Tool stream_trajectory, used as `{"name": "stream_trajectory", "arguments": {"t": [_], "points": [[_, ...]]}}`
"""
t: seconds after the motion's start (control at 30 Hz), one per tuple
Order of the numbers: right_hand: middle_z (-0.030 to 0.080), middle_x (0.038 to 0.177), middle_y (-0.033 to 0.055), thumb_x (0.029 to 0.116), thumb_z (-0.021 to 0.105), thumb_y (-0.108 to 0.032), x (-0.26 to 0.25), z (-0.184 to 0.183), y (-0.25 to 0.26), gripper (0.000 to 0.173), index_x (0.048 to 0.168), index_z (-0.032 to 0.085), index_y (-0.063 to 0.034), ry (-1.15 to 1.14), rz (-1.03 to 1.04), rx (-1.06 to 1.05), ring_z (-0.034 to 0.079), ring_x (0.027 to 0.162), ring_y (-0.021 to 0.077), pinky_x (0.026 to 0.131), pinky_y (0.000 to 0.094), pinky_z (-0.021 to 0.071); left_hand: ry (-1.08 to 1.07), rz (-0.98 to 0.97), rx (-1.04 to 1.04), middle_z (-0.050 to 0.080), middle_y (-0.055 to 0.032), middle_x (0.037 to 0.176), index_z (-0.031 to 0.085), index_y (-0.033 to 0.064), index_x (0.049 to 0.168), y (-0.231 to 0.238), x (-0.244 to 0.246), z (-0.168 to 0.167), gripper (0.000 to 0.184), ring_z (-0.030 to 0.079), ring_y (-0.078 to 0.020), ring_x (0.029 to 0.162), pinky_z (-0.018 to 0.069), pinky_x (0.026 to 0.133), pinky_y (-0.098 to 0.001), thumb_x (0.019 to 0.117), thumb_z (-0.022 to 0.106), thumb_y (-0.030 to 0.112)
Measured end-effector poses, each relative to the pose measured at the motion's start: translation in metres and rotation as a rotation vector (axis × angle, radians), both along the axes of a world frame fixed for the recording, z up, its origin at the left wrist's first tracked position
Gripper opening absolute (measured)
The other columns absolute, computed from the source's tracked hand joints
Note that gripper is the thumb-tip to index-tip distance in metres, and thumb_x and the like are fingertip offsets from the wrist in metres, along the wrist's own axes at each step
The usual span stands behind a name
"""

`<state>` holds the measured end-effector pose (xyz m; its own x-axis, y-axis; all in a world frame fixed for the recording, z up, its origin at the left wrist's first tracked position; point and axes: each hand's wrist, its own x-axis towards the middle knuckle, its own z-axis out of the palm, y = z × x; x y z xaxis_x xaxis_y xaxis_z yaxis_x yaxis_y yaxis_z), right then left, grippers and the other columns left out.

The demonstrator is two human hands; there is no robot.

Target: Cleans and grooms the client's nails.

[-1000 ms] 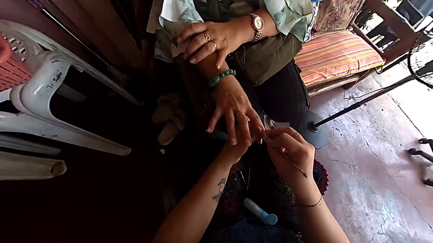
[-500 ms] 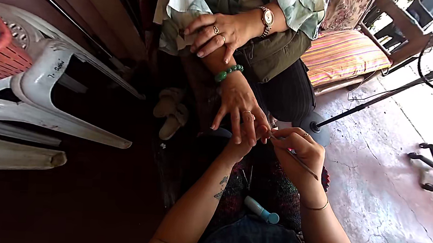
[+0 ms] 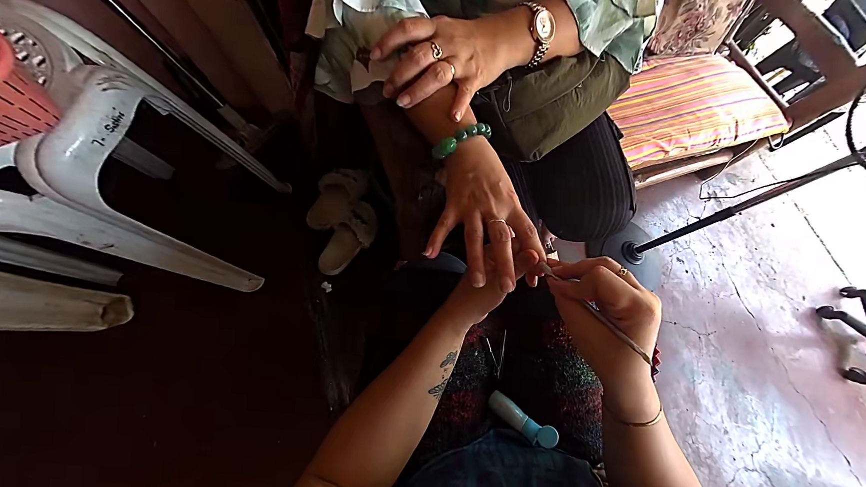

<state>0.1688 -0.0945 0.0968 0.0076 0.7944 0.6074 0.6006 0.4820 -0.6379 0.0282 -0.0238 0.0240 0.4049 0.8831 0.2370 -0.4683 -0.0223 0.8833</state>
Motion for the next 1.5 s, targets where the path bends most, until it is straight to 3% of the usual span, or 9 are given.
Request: {"name": "stream_trajectory", "arguments": {"t": [0.23, 0.33, 0.67, 0.77, 0.93, 1.03, 1.2, 1.33, 1.5], "points": [[0.076, 0.091, 0.0073, 0.0813, 0.071, 0.004, 0.001, 0.0, 0.0, 0.011, 0.073, 0.069, -0.0031, 0.031, 0.015, -0.011, 0.074, 0.094, 0.0127, 0.082, 0.0248, 0.0619, -0.036, -0.006, 0.017, 0.067, 0.007, 0.078, 0.071, 0.0141, 0.092, 0.001, 0.0, -0.003, 0.02, 0.063, -0.0026, 0.073, 0.0543, 0.073, -0.0202, 0.1019, 0.061, 0.028], [0.076, 0.09, 0.0065, 0.0814, 0.07, 0.003, -0.002, -0.003, 0.003, 0.011, 0.073, 0.07, -0.0033, 0.026, -0.009, 0.008, 0.073, 0.092, 0.0096, 0.078, 0.0211, 0.0594, -0.004, -0.001, 0.005, 0.067, 0.0085, 0.079, 0.07, 0.0147, 0.094, 0.001, 0.0, -0.003, 0.017, 0.063, -0.0018, 0.074, 0.0541, 0.075, -0.0204, 0.102, 0.06, 0.025], [0.075, 0.089, 0.0063, 0.0817, 0.072, 0.005, 0.003, -0.003, 0.001, 0.011, 0.074, 0.07, -0.0029, 0.098, 0.035, -0.022, 0.074, 0.093, 0.0135, 0.081, 0.026, 0.0626, -0.015, -0.013, 0.013, 0.066, 0.0071, 0.079, 0.071, 0.0142, 0.094, 0.0, 0.0, -0.004, 0.018, 0.063, -0.0029, 0.075, 0.0538, 0.075, -0.021, 0.103, 0.058, 0.024], [0.075, 0.088, 0.006, 0.0814, 0.069, 0.004, 0.0, -0.004, 0.002, 0.012, 0.073, 0.069, -0.0036, 0.057, 0.012, 0.007, 0.073, 0.092, 0.0108, 0.079, 0.0229, 0.0607, -0.016, -0.021, 0.024, 0.066, 0.0075, 0.078, 0.07, 0.0145, 0.093, 0.001, -0.001, -0.005, 0.018, 0.063, -0.002, 0.074, 0.0536, 0.074, -0.02, 0.1029, 0.058, 0.024], [0.075, 0.087, 0.0059, 0.0811, 0.072, 0.005, 0.005, -0.003, 0.002, 0.009, 0.076, 0.071, -0.0024, 0.135, 0.062, -0.037, 0.074, 0.091, 0.0136, 0.081, 0.0269, 0.0633, -0.025, -0.031, 0.03, 0.067, 0.0077, 0.08, 0.071, 0.0152, 0.093, 0.002, -0.001, -0.006, 0.022, 0.064, -0.0023, 0.075, 0.0546, 0.074, -0.0206, 0.1024, 0.06, 0.032], [0.074, 0.088, 0.0048, 0.0818, 0.07, 0.004, 0.004, -0.004, 0.005, 0.011, 0.074, 0.069, -0.0036, 0.103, 0.056, -0.016, 0.073, 0.09, 0.0107, 0.078, 0.024, 0.0613, -0.011, -0.022, 0.024, 0.067, 0.008, 0.079, 0.071, 0.0155, 0.095, 0.001, -0.001, -0.006, 0.018, 0.063, -0.0021, 0.073, 0.0543, 0.073, -0.0203, 0.1026, 0.059, 0.027], [0.076, 0.091, 0.0031, 0.0816, 0.072, 0.0, 0.033, 0.019, 0.008, 0.009, 0.075, 0.072, -0.0055, -0.014, 0.216, -0.242, 0.074, 0.094, 0.0104, 0.084, 0.0264, 0.0617, -0.037, -0.037, 0.022, 0.069, 0.0059, 0.082, 0.072, 0.0151, 0.093, 0.0, 0.001, -0.006, 0.021, 0.065, -0.0046, 0.077, 0.0553, 0.077, -0.0235, 0.1029, 0.059, 0.03], [0.075, 0.103, 0.0069, 0.0771, 0.081, 0.004, 0.039, 0.021, 0.025, 0.016, 0.078, 0.07, -0.0061, 0.141, 0.328, -0.133, 0.072, 0.108, 0.0217, 0.096, 0.0374, 0.0618, -0.052, -0.077, 0.006, 0.072, 0.005, 0.092, 0.073, 0.0151, 0.101, -0.002, 0.002, -0.006, 0.024, 0.067, -0.0052, 0.088, 0.0547, 0.087, -0.0249, 0.1032, 0.059, 0.035], [0.075, 0.091, 0.0065, 0.08, 0.077, 0.007, 0.046, 0.023, 0.037, 0.017, 0.08, 0.066, -0.0051, 0.118, 0.543, -0.211, 0.076, 0.098, 0.0232, 0.091, 0.0419, 0.0641, -0.089, -0.077, -0.007, 0.07, 0.0069, 0.086, 0.072, 0.0165, 0.098, -0.002, 0.002, -0.006, 0.023, 0.065, -0.0028, 0.082, 0.0543, 0.081, -0.0223, 0.1007, 0.062, 0.037]]}}
